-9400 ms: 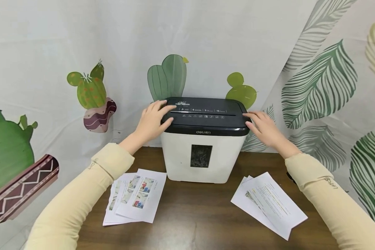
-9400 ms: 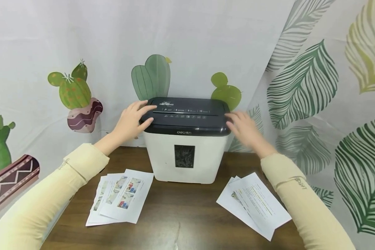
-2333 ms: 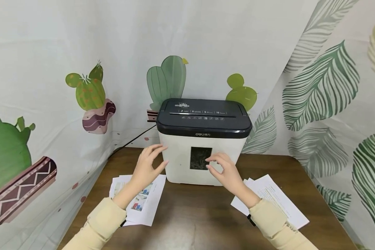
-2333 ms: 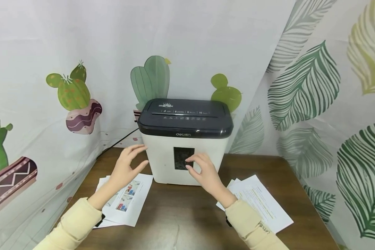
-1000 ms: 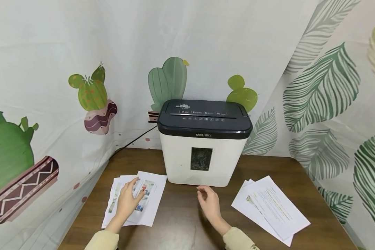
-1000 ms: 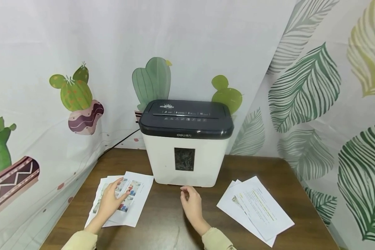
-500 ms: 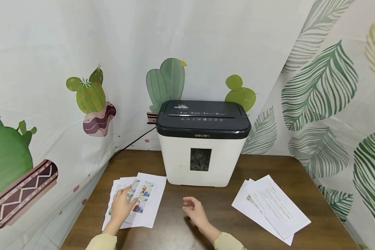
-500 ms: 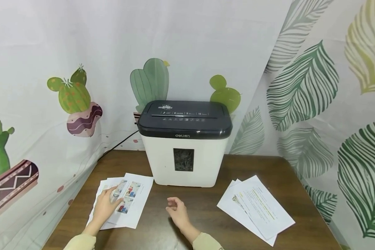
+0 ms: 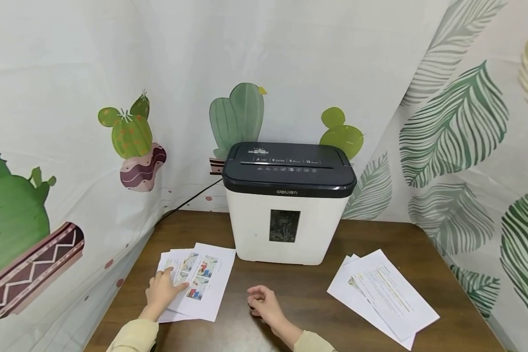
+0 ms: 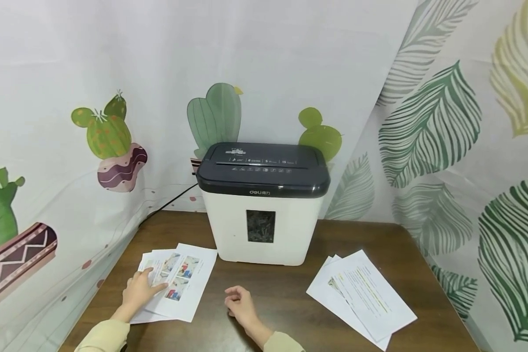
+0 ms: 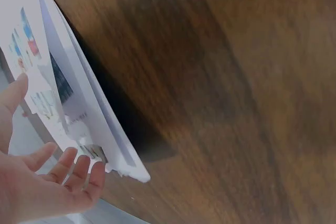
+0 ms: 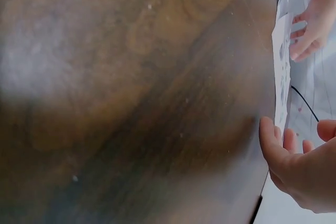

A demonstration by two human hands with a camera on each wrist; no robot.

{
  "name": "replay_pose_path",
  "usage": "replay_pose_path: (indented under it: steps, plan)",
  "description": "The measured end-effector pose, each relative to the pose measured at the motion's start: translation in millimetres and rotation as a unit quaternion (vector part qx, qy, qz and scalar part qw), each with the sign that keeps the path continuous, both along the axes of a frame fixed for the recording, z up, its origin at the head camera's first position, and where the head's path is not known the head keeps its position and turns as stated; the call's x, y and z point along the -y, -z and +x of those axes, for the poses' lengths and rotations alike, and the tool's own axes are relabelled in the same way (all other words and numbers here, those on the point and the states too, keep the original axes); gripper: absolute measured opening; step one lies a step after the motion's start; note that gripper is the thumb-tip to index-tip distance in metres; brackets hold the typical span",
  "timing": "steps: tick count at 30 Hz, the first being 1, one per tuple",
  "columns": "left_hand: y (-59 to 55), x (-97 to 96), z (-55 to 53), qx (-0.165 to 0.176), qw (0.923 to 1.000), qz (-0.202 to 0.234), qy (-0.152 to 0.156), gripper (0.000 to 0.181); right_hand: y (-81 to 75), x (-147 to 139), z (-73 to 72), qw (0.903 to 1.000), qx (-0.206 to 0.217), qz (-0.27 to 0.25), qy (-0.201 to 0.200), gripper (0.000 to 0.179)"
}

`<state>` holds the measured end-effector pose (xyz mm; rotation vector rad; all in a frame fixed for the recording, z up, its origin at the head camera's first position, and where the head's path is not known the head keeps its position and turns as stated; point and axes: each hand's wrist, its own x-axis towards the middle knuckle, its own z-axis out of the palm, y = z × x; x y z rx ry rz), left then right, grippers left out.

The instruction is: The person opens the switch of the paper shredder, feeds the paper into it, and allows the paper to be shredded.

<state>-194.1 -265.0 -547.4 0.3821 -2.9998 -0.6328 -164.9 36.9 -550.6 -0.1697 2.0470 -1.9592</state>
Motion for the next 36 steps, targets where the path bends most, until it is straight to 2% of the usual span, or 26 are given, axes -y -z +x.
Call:
replay_pose_path:
  steps: [1,5,10,15,25,36]
  plan:
    - [-0.3,0.3,-1.2,0.007,1.0000,0.002,-0.001,0.077,-5.2,-0.3,1.3,1.0000,-0.002,-0.001,0.000,0.030]
    - [-0.8,2.3,-6.2,0.028,0.9996,0.002,-0.005,0.077,-9.0,-1.4,-1.2,0.9999,-0.010,0.005,-0.007,0.029]
    - [-4.4,3.4,-12.8,0.050,0.9987,-0.001,-0.013,0.073,-0.5,-2.0,-8.0,0.9997,-0.010,0.016,-0.016,0.028]
    - [-7.3,2.3,-17.0,0.073,0.9971,0.001,-0.023,0.069,0.2,-4.1,-9.7,0.9997,0.001,0.014,-0.022,0.029]
    - [-7.4,4.1,-22.0,0.082,0.9966,-0.002,-0.012,0.064,-11.0,-14.7,-19.3,0.9995,-0.011,0.005,-0.028,0.031]
    - [-5.7,4.0,-27.5,0.083,0.9964,-0.002,-0.014,0.056,-14.6,-18.1,-20.1,0.9995,-0.005,0.010,-0.029,0.032]
